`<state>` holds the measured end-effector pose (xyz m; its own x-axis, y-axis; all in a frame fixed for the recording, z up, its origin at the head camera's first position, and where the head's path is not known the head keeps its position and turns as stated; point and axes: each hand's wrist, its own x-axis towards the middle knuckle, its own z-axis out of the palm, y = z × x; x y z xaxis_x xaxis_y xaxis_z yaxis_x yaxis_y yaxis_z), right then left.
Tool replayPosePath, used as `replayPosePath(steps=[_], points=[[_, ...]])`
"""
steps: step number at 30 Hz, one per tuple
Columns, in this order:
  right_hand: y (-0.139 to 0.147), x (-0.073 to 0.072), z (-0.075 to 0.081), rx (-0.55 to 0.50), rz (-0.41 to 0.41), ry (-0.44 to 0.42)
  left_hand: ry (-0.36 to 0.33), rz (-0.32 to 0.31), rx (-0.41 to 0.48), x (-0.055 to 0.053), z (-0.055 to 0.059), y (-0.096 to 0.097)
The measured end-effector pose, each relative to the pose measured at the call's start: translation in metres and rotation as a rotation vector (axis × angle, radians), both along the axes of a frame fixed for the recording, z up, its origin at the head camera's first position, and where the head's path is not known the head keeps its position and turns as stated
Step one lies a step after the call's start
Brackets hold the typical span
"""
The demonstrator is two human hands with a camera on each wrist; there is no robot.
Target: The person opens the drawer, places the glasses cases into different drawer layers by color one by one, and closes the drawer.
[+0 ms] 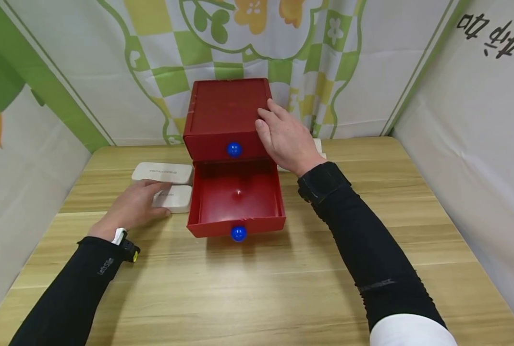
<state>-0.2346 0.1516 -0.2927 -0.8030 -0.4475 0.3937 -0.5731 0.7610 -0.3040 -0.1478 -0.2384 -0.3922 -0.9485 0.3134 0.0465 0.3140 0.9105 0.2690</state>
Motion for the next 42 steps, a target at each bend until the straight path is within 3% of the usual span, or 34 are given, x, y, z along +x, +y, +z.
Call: replayPosePath(steps=[35, 42], points=[[-0.0012, -0.0009, 0.0018, 0.012, 0.010, 0.005, -0.117, 0.048, -0.103, -0.0053, 0.0094, 0.0037], [0.0002, -0.0016, 0.0006, 0.011, 0.007, -0.004, -0.095, 0.042, -0.124, -0.0044, 0.0088, 0.0037]])
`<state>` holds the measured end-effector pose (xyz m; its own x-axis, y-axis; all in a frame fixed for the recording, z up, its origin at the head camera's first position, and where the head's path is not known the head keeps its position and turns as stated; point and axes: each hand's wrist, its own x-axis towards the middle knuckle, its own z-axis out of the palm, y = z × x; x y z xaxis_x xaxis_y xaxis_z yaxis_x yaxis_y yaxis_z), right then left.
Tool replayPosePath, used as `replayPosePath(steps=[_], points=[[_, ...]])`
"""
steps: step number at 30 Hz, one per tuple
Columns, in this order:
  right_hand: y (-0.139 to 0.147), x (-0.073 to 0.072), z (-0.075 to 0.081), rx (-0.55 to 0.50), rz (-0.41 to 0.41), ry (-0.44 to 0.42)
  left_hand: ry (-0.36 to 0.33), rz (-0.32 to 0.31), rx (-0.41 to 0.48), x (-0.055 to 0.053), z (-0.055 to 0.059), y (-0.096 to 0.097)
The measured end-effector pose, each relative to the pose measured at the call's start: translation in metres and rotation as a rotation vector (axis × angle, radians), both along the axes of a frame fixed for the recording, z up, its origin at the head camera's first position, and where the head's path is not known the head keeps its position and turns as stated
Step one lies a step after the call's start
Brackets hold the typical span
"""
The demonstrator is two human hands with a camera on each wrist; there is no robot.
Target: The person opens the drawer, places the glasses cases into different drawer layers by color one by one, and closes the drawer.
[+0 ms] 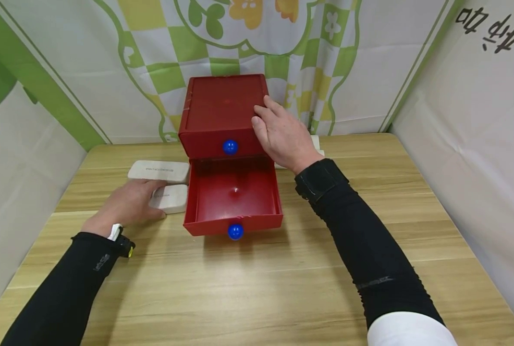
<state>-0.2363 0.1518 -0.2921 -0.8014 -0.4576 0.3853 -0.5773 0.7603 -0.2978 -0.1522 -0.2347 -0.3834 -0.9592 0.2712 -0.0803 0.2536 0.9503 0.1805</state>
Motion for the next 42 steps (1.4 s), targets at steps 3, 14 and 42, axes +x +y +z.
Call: replayPosePath(steps=[3, 14, 42], points=[[0.000, 0.000, -0.001, -0.003, -0.002, 0.001, 0.015, -0.010, 0.005, 0.001, 0.000, -0.002], [0.000, 0.000, -0.002, -0.014, -0.006, 0.005, -0.003, 0.015, -0.016, 0.011, 0.004, -0.009], [-0.001, -0.001, 0.001, -0.003, -0.003, -0.015, 0.185, -0.041, -0.059, 0.052, 0.099, -0.006]])
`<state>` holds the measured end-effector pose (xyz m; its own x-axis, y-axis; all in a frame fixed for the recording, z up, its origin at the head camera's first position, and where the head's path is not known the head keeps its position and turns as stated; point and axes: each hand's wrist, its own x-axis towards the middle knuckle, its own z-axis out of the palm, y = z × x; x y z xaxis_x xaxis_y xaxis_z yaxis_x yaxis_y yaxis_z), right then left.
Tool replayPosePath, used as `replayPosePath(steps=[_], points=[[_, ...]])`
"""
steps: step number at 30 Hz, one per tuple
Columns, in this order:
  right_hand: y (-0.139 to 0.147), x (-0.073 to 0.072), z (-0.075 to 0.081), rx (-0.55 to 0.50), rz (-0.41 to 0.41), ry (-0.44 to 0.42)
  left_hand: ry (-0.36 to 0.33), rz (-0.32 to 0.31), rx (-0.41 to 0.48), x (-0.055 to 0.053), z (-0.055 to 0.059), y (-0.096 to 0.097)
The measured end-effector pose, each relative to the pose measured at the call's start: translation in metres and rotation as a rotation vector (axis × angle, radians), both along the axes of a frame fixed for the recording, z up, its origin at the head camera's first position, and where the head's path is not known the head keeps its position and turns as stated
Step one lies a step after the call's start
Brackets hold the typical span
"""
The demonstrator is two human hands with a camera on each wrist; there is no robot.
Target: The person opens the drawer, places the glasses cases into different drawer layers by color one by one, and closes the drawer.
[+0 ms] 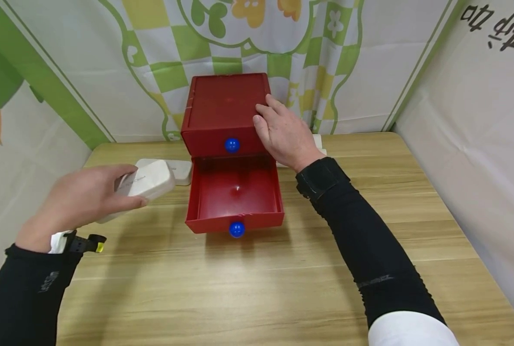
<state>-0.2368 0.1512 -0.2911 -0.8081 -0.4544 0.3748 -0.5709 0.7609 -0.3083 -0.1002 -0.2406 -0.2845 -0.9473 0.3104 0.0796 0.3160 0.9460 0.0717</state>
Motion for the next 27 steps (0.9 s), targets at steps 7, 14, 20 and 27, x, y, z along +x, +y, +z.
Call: replayPosePath(steps=[7, 14, 20, 27], points=[[0.000, 0.001, 0.000, -0.002, 0.003, -0.004, 0.047, -0.025, 0.021, 0.007, 0.018, 0.020], [0.001, 0.000, -0.001, -0.006, 0.001, 0.003, 0.090, -0.087, -0.008, 0.007, 0.026, 0.043], [0.001, -0.001, -0.001, -0.014, 0.003, 0.001, 0.092, -0.152, 0.011, 0.002, 0.024, 0.060], [0.001, 0.000, 0.000, -0.013, 0.004, -0.001, 0.110, -0.183, 0.005, -0.002, 0.022, 0.078]])
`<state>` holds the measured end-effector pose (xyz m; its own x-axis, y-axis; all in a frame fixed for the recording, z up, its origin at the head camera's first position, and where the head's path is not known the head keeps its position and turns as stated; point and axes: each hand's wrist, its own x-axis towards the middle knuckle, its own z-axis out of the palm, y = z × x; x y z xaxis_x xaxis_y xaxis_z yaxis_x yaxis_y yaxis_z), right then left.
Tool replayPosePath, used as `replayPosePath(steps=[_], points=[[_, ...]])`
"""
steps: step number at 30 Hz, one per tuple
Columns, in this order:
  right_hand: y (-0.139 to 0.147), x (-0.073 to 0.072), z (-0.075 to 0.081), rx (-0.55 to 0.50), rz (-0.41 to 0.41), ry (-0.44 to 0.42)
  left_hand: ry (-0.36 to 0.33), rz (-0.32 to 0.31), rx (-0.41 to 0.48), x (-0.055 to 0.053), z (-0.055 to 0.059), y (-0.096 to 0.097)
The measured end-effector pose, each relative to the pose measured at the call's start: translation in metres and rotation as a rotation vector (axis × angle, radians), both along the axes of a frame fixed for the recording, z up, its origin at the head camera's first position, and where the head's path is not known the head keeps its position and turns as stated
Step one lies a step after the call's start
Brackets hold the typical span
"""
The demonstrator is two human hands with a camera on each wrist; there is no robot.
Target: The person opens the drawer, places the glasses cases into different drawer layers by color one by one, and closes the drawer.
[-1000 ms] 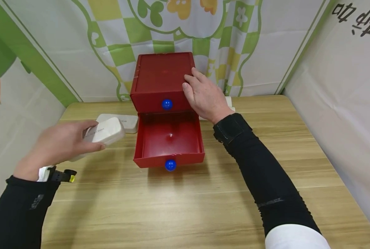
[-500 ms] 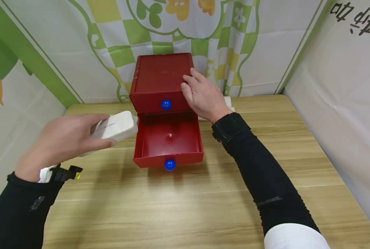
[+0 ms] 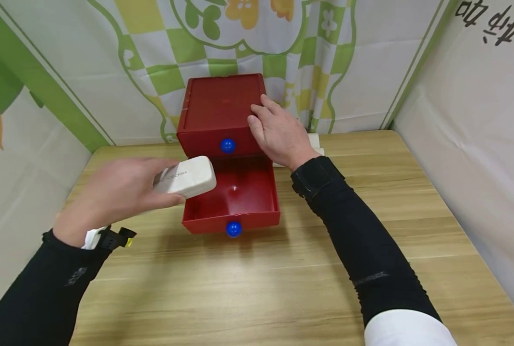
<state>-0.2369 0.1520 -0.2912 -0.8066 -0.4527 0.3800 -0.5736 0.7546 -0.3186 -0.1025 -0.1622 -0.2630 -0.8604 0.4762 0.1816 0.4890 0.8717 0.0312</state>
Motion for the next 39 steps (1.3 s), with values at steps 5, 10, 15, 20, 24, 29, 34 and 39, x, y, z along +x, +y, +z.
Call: replayPosePath(steps=[5, 10, 15, 20, 24, 29, 34, 39], points=[[0.000, -0.001, 0.000, 0.003, 0.001, 0.002, -0.009, -0.015, -0.006, -0.005, -0.001, 0.012], [0.000, -0.001, -0.001, -0.001, -0.006, 0.000, -0.012, -0.024, -0.027, -0.009, -0.002, 0.025], [0.000, -0.001, -0.002, 0.000, -0.015, 0.000, 0.017, -0.069, -0.033, -0.014, -0.005, 0.035], [0.000, -0.001, -0.003, 0.001, -0.018, 0.001, 0.023, -0.090, -0.048, -0.018, -0.006, 0.044], [-0.001, -0.001, -0.003, 0.001, -0.019, 0.013, 0.009, -0.093, -0.059, -0.022, -0.006, 0.051], [-0.001, -0.001, -0.003, 0.002, -0.023, 0.013, -0.018, -0.098, -0.085, -0.026, -0.008, 0.058], [0.000, -0.001, -0.003, -0.007, -0.023, 0.010, -0.035, -0.087, -0.116, -0.027, -0.007, 0.064], [0.000, -0.001, -0.004, -0.010, -0.018, 0.014, -0.032, -0.096, -0.114, -0.029, -0.006, 0.067]])
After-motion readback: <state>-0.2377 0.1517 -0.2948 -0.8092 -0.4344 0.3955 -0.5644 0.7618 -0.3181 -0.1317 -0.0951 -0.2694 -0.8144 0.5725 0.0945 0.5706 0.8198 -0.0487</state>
